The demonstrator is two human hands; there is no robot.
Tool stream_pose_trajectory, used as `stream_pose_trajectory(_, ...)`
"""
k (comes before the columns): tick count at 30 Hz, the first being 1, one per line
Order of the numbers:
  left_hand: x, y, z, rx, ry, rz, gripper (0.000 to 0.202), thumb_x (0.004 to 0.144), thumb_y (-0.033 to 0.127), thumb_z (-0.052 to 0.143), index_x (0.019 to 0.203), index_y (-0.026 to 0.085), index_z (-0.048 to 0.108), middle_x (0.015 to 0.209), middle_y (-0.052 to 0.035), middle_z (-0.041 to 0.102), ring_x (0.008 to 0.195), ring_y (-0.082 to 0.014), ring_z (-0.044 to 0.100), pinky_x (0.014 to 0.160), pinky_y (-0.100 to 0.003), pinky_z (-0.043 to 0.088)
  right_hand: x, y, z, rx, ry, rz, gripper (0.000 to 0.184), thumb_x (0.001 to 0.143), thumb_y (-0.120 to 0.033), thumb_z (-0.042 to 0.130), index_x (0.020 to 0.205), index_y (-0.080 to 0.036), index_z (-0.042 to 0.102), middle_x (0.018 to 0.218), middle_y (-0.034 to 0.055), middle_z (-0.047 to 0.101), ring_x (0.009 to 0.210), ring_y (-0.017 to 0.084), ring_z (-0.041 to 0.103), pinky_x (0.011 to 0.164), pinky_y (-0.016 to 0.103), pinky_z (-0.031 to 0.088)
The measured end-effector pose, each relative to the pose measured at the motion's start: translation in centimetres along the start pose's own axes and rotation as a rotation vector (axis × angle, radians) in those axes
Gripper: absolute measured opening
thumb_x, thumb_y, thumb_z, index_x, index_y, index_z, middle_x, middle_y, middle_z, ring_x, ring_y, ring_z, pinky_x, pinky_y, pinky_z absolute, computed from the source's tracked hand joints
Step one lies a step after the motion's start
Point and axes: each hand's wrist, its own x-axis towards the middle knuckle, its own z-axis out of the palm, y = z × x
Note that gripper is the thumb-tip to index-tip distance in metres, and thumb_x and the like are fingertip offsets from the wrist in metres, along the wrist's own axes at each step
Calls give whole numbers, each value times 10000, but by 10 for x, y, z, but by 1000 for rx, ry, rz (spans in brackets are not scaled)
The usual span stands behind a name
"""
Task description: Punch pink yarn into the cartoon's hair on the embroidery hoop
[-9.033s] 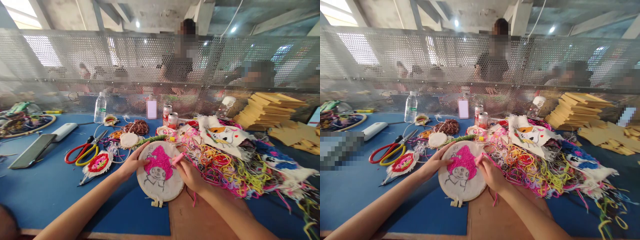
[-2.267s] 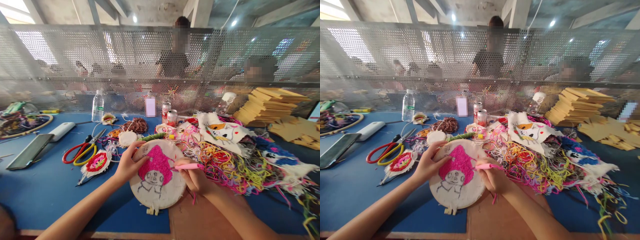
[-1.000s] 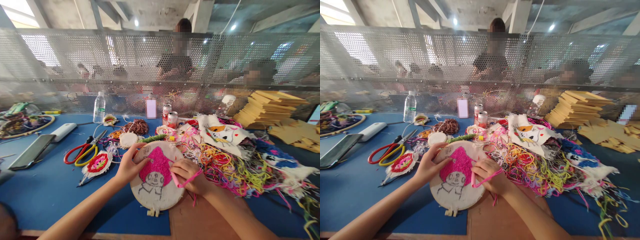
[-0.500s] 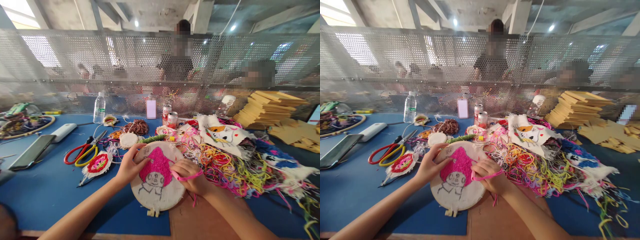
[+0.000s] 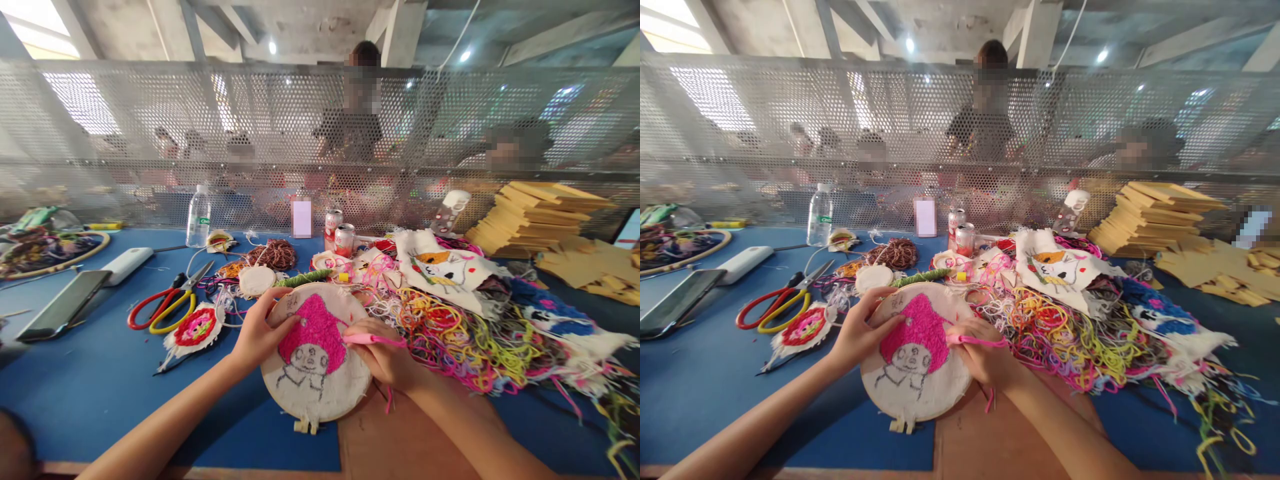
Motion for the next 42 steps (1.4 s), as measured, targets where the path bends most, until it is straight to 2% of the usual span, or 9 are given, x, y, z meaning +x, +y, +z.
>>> stream_pose_trajectory(6, 0, 2, -1, 26, 0, -1, 336, 755, 294, 621, 1059, 211, 506, 949, -22, 637, 758, -154, 608, 676, -265, 494, 1, -1, -2, 27, 18, 12, 123, 891, -141, 456, 988, -190, 514, 888, 47, 658, 831, 160, 628, 799, 346, 515)
stream_pose_trajectory(22, 0, 2, -1, 36, 2, 1, 318, 756, 289, 612, 1045, 208, 509, 853, -14, 633, 744, -162, 605, 656, -271, 495, -7, 7, 6, 63, 34, 56, 138, 936, -221, 378, 1017, -203, 488, 903, 53, 654, 844, 165, 637, 810, 365, 519)
stream_pose_trajectory(42, 0, 0, 0, 42, 4, 22, 317, 758, 267, 607, 1054, 216, 505, 942, -31, 623, 782, -166, 605, 720, -305, 504, -11, 8, 8, 68, 56, 75, 185, 935, -210, 342, 1028, -198, 501, 903, 66, 652, 870, 183, 628, 793, 373, 524)
